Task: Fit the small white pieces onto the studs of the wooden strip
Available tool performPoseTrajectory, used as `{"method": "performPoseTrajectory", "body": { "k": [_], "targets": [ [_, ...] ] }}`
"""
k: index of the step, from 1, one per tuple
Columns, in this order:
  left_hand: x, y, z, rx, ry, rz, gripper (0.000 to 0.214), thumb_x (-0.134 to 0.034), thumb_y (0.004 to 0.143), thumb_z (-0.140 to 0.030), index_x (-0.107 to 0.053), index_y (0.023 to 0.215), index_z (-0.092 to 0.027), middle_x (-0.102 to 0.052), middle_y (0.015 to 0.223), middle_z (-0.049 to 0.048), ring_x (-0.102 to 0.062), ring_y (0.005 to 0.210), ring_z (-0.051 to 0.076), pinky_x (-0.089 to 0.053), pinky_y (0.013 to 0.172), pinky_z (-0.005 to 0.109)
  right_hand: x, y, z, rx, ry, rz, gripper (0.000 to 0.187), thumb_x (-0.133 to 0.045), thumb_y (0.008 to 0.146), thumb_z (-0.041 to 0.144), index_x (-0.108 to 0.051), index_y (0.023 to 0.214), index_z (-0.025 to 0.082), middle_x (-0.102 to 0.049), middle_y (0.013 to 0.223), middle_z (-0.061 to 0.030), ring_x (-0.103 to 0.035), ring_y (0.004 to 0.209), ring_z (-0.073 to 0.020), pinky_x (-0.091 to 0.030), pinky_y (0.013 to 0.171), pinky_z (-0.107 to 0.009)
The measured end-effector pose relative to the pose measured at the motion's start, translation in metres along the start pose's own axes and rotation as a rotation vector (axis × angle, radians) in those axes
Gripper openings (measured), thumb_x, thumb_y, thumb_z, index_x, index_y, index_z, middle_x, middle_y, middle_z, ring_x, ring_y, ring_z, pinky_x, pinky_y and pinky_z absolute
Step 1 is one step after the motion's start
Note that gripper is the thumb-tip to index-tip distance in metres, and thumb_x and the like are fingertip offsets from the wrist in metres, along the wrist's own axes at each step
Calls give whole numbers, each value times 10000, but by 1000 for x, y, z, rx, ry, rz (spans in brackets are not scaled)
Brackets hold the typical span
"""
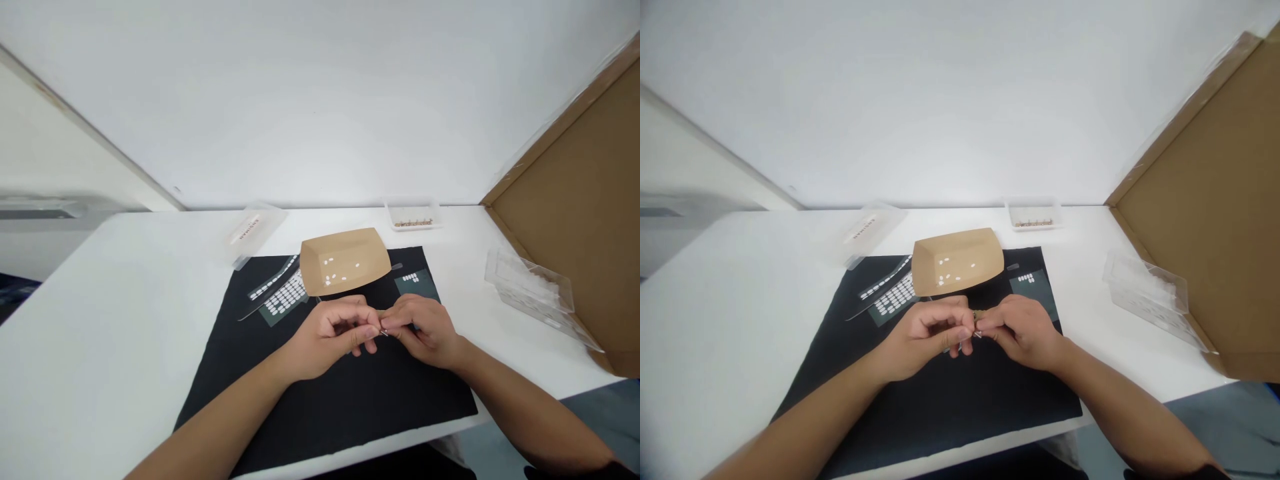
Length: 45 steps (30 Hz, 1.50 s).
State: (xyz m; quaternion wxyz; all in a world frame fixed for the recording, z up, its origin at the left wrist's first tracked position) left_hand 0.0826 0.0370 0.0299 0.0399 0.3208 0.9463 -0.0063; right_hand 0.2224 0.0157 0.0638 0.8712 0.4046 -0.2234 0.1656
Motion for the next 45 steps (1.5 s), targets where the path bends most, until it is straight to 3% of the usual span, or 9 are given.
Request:
{"method": "performPoseTrajectory", "body": {
  "k": [8, 13, 16, 21, 27, 37, 45],
  "targets": [
    [10, 2, 3, -28, -15, -73, 365, -762, 961, -514, -753, 936, -150, -671, 741, 27, -655, 580, 103, -562, 512, 182, -1, 3, 0, -31, -16, 29, 149, -658, 1038, 148, -650, 1099, 284, -831, 970, 21, -777, 831, -144, -608, 763, -281],
    [18, 3, -1, -57, 136, -133, 359, -667, 1026, -499, -736, 953, -155, -695, 748, 34, -667, 609, 117, -562, 523, 196, 2, 8, 5, -1, -24, -9, 116, -692, 1026, 166, -694, 1087, 265, -774, 1011, -38, -755, 911, -162, -632, 771, -288],
    [30, 2, -12, -142, 403, -232, 306, -606, 1066, -424, -727, 938, -174, -718, 796, 25, -681, 657, 117, -549, 560, 193, 5, 10, 4, -16, -24, -44, 91, -711, 1010, 162, -710, 1036, 249, -711, 983, -44, -717, 856, -150, -623, 727, -273],
    [52, -12, -37, -386, 981, -524, 197, -608, 1072, -321, -730, 985, -193, -777, 874, 29, -722, 779, 150, -530, 728, 238, 4, 10, 4, -26, -30, -36, 87, -713, 1004, 151, -716, 1019, 237, -679, 955, -42, -689, 815, -147, -602, 684, -261],
    [80, -20, -39, -345, 1205, -719, 249, -591, 1087, -375, -731, 982, -198, -809, 844, 14, -731, 722, 159, -483, 677, 251, 2, 9, 2, -38, -42, -15, 76, -702, 1017, 173, -714, 1026, 247, -662, 942, -34, -677, 800, -145, -602, 671, -262],
    [92, -20, -35, -278, 1334, -780, 328, -587, 1077, -426, -731, 890, -197, -754, 759, 23, -672, 656, 174, -423, 620, 273, 3, 9, 2, -30, -90, -25, 60, -700, 1021, 187, -724, 1022, 242, -633, 909, -25, -631, 760, -137, -537, 624, -250],
    [96, -19, -31, -275, 1338, -780, 215, -614, 1063, -345, -796, 1036, -235, -847, 982, 19, -784, 844, 210, -504, 692, 272, 2, 9, 3, -22, -109, -20, 63, -693, 1019, 175, -710, 1010, 235, -613, 884, -17, -611, 747, -138, -502, 612, -251]
  ]
}}
Point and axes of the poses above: each hand's wrist, its own y-axis towards the middle knuckle, its own x-axis out of the back of the hand, z = x × y, the point moved 9 cm from there along y, towards the middle knuckle
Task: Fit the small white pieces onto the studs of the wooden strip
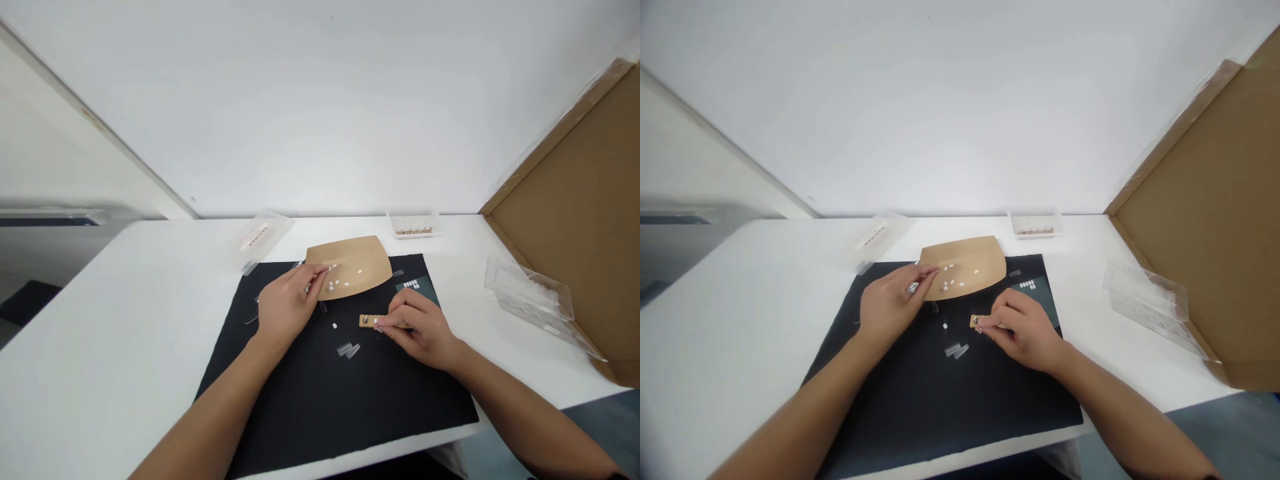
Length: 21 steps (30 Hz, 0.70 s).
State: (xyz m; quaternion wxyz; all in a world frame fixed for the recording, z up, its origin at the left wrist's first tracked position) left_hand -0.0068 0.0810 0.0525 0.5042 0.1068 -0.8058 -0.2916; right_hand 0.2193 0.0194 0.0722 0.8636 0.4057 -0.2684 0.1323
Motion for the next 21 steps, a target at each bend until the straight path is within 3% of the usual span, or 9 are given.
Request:
{"method": "performPoseTrajectory", "body": {
  "k": [12, 21],
  "targets": [
    [-8, -3, 7, 40, 58, 31, 250, -579, 1071, -331, -812, 1143, -276, -852, 1122, -8, -821, 925, 211, -551, 699, 269, -1, -2, -3, -3, -15, 1, 74, -702, 1008, 160, -708, 1013, 234, -634, 889, -30, -621, 762, -152, -512, 641, -276],
    [-10, -6, 0, -26, 67, 17, 288, -562, 1095, -342, -775, 1275, -270, -849, 1146, 24, -826, 867, 222, -561, 697, 270, 0, -1, -4, -25, -34, 2, 76, -693, 1005, 164, -716, 1013, 236, -649, 901, -35, -634, 770, -159, -527, 650, -287]
  ]
}}
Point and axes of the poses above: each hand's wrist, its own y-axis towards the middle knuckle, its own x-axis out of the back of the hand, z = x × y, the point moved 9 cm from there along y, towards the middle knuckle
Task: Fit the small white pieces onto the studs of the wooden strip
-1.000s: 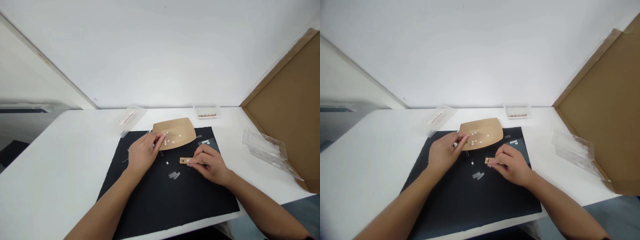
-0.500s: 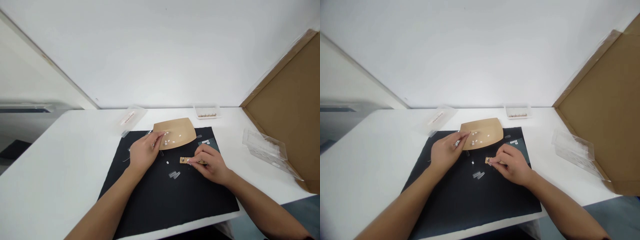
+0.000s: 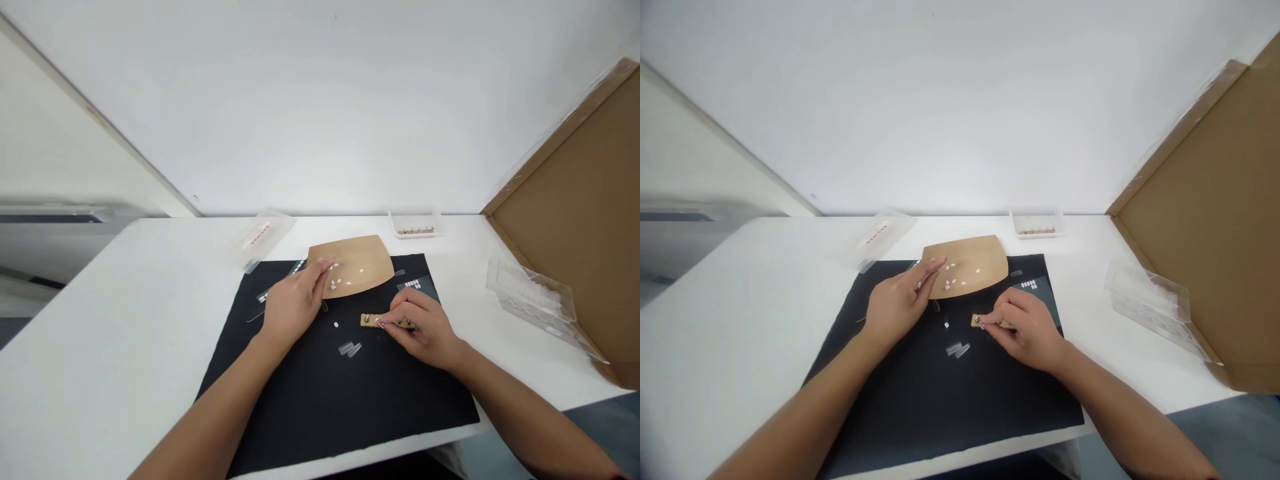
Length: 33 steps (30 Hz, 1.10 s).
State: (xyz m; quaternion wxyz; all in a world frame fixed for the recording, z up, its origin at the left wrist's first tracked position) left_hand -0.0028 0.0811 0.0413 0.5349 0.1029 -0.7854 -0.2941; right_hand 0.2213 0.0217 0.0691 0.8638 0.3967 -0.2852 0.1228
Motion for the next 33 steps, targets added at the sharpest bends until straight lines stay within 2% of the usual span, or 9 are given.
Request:
{"method": "performPoseTrajectory", "body": {
  "k": [6, 9, 12, 15, 18, 22, 25, 29, 33],
  "targets": [
    [2, 1, -1, -15, 46, 30, 350, -510, 1098, -280, -727, 1373, -264, -854, 1042, 34, -810, 802, 233, -536, 628, 286, 1, -3, -4, -18, -28, -17, 79, -704, 992, 162, -727, 1019, 232, -662, 916, -42, -646, 783, -166, -529, 664, -297],
    [0, 0, -3, -36, 21, 50, 397, -471, 1097, -226, -677, 1434, -262, -822, 1226, 53, -810, 1015, 245, -603, 776, 296, 0, -3, -5, -26, -34, -17, 83, -701, 992, 161, -727, 1022, 233, -664, 920, -43, -649, 788, -166, -528, 663, -297],
    [-5, 0, -2, -27, -4, 93, 462, -410, 1100, -189, -574, 1530, -232, -724, 1438, 89, -737, 1251, 266, -618, 964, 351, 1, -3, -5, -23, -35, -20, 86, -696, 995, 159, -725, 1022, 236, -661, 915, -40, -645, 781, -163, -528, 661, -297],
    [-9, 0, 3, 47, -21, 133, 464, -387, 1122, -256, -510, 1567, -205, -660, 1521, 114, -686, 1337, 296, -618, 1012, 411, 0, -3, -6, -27, -31, -17, 89, -697, 994, 158, -723, 1027, 236, -660, 917, -39, -645, 787, -162, -529, 665, -299],
    [-11, 1, 7, 99, -57, 147, 447, -380, 1122, -286, -526, 1533, -183, -642, 1535, 124, -657, 1375, 302, -610, 1045, 432, -1, -4, -7, -34, -31, -10, 89, -700, 992, 161, -723, 1030, 238, -663, 923, -41, -646, 795, -165, -528, 665, -301],
    [-8, 2, 6, 58, -106, 106, 436, -397, 1093, -228, -532, 1501, -162, -651, 1496, 146, -633, 1392, 293, -586, 1093, 433, 0, -4, -7, -33, -27, -16, 87, -697, 995, 165, -726, 1029, 239, -666, 914, -40, -643, 781, -162, -528, 656, -298],
    [-9, 2, 4, 14, -104, 110, 486, -416, 1030, -123, -531, 1500, -159, -682, 1419, 147, -641, 1354, 295, -588, 1081, 438, 0, -4, -7, -38, -27, -16, 87, -696, 994, 168, -728, 1028, 242, -669, 913, -40, -646, 782, -163, -532, 657, -298],
    [-5, 5, 1, -12, -85, 109, 454, -450, 984, -86, -615, 1400, -166, -759, 1216, 124, -679, 1207, 300, -630, 913, 409, 0, -4, -7, -43, -30, -16, 82, -694, 996, 170, -722, 1023, 242, -675, 916, -39, -649, 788, -164, -540, 673, -301],
    [12, 8, -6, -26, -69, -7, 270, -520, 1041, -179, -704, 1238, -193, -797, 1040, 78, -696, 1012, 262, -610, 812, 359, 2, -3, -6, -40, -38, -35, 68, -698, 994, 173, -713, 1007, 239, -673, 902, -37, -647, 777, -162, -539, 666, -298]
  ]
}}
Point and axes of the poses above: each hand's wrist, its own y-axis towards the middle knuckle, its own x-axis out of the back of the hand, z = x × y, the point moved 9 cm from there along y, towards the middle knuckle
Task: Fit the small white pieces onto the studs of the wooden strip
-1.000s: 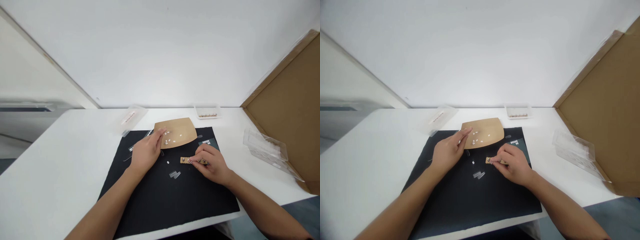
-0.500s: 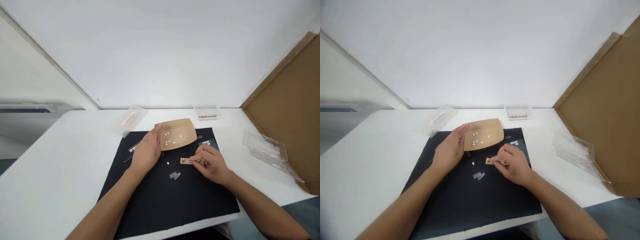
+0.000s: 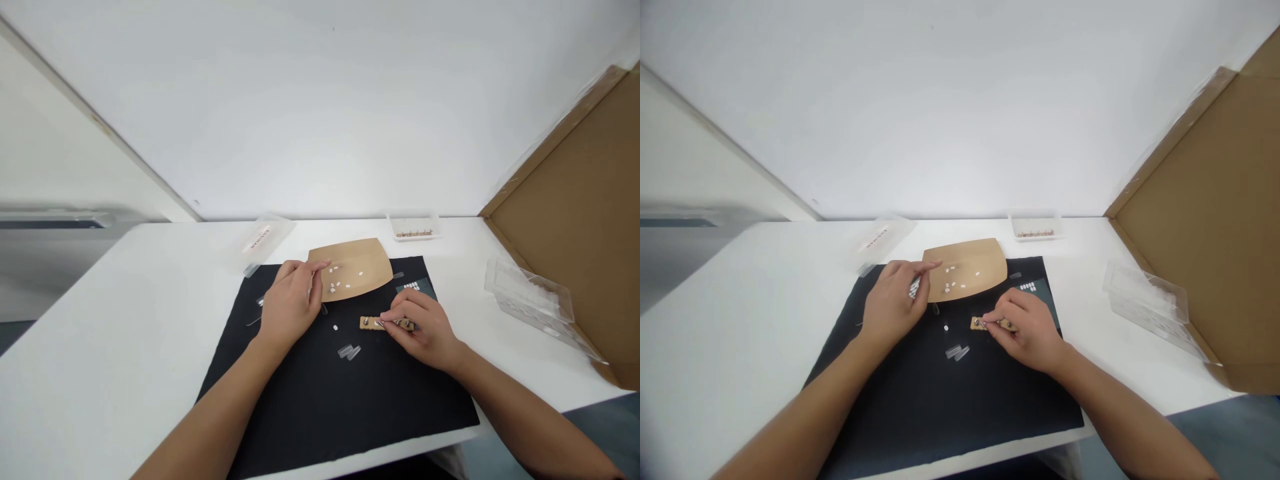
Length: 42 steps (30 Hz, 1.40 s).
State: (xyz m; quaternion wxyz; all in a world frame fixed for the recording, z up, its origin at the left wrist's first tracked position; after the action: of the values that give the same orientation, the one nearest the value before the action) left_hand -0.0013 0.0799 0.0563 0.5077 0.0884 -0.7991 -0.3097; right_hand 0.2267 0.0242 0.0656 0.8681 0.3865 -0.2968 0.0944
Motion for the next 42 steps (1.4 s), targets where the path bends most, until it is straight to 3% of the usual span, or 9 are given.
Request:
{"method": "performPoseTrajectory", "body": {
  "k": [5, 8, 13, 19, 29, 42],
  "targets": [
    [9, 0, -8, -64, 8, -89, 150, -603, 1058, -245, -736, 1100, -190, -806, 959, 62, -687, 905, 235, -554, 708, 319, 0, 0, -1, -14, 6, -2, 74, -706, 989, 173, -713, 1012, 243, -676, 897, -38, -649, 778, -169, -542, 665, -306],
    [11, 0, -20, -149, -107, -88, 124, -633, 1047, -227, -742, 1092, -192, -811, 962, 64, -675, 906, 235, -561, 790, 344, 0, 0, -2, -21, 7, -7, 81, -709, 986, 169, -716, 1014, 245, -677, 893, -34, -651, 784, -171, -542, 679, -313],
    [12, -7, -57, -355, -422, 25, 93, -704, 1012, -208, -742, 1097, -200, -810, 980, 55, -695, 900, 206, -550, 882, 380, 1, -1, -3, -21, -33, -39, 79, -716, 981, 158, -710, 986, 236, -665, 870, -30, -642, 780, -170, -520, 685, -316],
    [10, -16, -86, -428, -655, 116, 235, -801, 961, -274, -733, 1177, -212, -790, 1014, 69, -696, 930, 204, -560, 866, 373, -2, -4, 0, -4, -65, -50, 75, -719, 978, 159, -699, 952, 226, -656, 855, -26, -628, 755, -162, -484, 666, -309],
    [4, -18, -89, -425, -667, 108, 108, -787, 964, -209, -753, 1066, -221, -761, 927, 37, -667, 856, 173, -544, 825, 351, -2, -2, 6, 43, -105, -46, 154, -722, 979, 172, -623, 877, 231, -679, 798, 4, -665, 736, -162, -476, 745, -349],
    [3, -26, -90, -503, -616, 74, 186, -811, 950, -217, -781, 1133, -233, -761, 948, 38, -661, 912, 178, -602, 811, 333, -5, 0, 7, 78, -42, -6, 218, -740, 934, 113, -607, 814, 238, -741, 746, 56, -680, 672, -134, -450, 816, -369]
  ]
}}
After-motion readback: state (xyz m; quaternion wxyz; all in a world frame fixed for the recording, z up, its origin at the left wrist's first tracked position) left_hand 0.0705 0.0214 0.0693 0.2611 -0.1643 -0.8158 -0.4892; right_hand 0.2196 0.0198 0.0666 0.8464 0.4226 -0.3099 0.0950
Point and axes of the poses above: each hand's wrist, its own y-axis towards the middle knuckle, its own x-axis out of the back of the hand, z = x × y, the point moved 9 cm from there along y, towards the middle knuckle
